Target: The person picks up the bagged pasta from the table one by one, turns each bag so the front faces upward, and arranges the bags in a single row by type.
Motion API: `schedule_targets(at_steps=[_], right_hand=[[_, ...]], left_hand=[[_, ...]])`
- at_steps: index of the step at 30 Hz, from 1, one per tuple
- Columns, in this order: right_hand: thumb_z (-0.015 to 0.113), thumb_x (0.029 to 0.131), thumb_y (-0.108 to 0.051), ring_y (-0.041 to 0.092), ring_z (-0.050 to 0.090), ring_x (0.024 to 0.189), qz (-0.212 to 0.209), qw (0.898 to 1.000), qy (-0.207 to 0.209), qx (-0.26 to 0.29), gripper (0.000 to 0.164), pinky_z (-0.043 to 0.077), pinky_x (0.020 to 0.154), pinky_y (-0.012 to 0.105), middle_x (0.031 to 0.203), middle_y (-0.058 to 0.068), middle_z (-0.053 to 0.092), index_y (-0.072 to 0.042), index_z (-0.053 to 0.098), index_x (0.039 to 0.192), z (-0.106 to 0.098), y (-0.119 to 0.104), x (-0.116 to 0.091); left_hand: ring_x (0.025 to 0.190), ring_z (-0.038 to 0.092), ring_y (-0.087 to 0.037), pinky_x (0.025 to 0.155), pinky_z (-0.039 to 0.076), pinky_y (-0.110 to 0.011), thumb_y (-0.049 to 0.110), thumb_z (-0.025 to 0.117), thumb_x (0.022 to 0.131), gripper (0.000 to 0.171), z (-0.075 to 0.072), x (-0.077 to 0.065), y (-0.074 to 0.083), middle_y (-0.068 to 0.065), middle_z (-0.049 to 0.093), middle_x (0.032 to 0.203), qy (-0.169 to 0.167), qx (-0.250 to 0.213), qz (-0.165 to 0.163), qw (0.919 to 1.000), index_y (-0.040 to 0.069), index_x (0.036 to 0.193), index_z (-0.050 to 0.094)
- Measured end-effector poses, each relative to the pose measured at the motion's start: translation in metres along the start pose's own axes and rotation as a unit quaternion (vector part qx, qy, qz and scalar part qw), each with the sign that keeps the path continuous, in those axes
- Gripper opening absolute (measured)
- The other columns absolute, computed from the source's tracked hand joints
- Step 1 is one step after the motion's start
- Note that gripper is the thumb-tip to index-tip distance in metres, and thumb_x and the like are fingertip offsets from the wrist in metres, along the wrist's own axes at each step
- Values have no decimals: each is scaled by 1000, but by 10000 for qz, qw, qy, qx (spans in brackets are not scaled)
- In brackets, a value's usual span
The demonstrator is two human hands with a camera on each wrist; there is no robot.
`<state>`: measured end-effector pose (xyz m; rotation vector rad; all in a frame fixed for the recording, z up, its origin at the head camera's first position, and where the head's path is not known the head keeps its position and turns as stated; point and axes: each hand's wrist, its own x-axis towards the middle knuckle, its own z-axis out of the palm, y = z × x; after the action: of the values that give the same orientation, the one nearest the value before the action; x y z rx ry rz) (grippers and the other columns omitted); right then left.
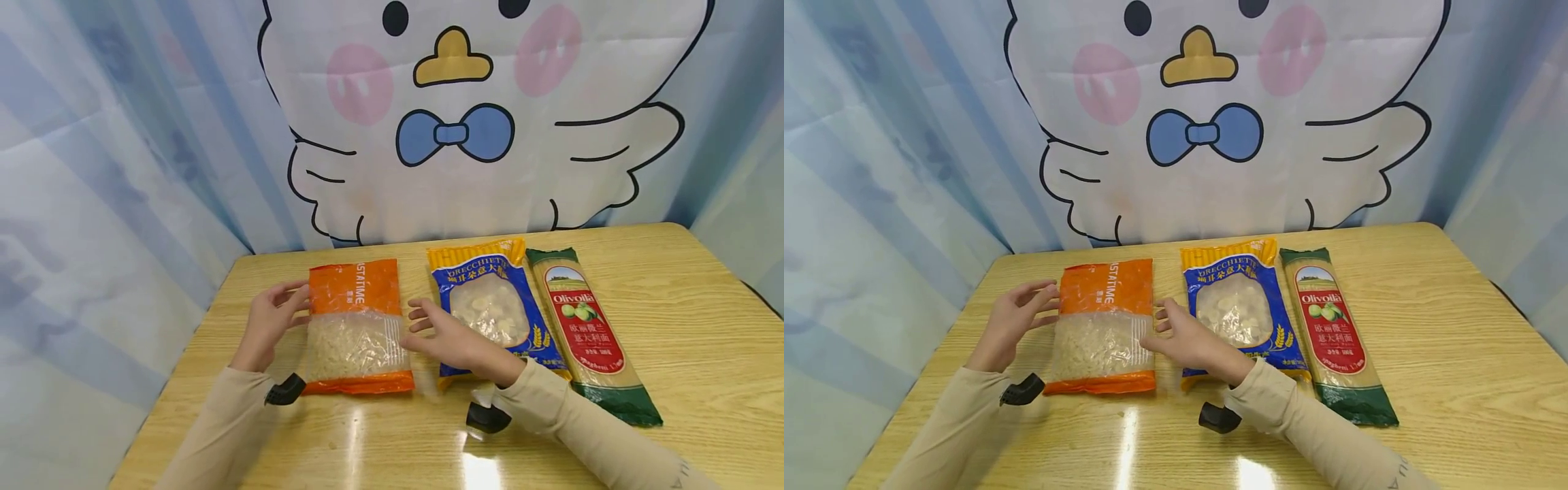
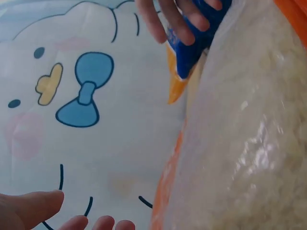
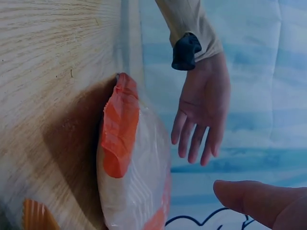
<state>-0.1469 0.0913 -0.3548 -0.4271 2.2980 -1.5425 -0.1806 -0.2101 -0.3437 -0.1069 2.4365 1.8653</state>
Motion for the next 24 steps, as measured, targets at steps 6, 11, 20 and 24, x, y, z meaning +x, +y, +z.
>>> schedule_targets(at_steps=[6, 11, 20, 24], right_hand=[[63, 99, -24, 37, 48, 131, -442, 9989, 26, -139, 59, 45, 107, 49, 146, 21, 44, -1, 37, 147, -13, -5, -6], [63, 99, -23, 39, 48, 131, -675, 9972, 165, -275, 52, 45, 107, 51, 145, 17, 47, -5, 43, 144, -24, -6, -12], [65, 98, -29, 38, 51, 128, -1069, 9894, 417, -889, 53, 49, 103, 52, 144, 13, 49, -9, 46, 142, -44, -5, -33], [65, 97, -34, 39, 50, 126, -1211, 9792, 689, -1473, 55, 47, 102, 56, 145, 13, 48, -11, 46, 143, -53, -5, -46]], left_hand=[[115, 64, -35, 94, 56, -43, 34, 62, 99, 52, 14, -12, 17, -22, 58, 134, -292, 73, 296, 9991, 2, 139, 53], [110, 64, -29, 91, 58, -41, 24, 68, 96, 40, 26, -21, 27, -20, 62, 128, -332, 419, 992, 9936, 5, 130, 61], [105, 66, -19, 92, 57, -38, 22, 71, 94, 28, 48, -35, 23, -9, 70, 117, -164, 1123, 1887, 9754, 10, 118, 68], [101, 68, -18, 91, 57, -41, 21, 71, 93, 24, 62, -43, 20, -8, 71, 111, -17, 1343, 2413, 9611, 10, 114, 70]])
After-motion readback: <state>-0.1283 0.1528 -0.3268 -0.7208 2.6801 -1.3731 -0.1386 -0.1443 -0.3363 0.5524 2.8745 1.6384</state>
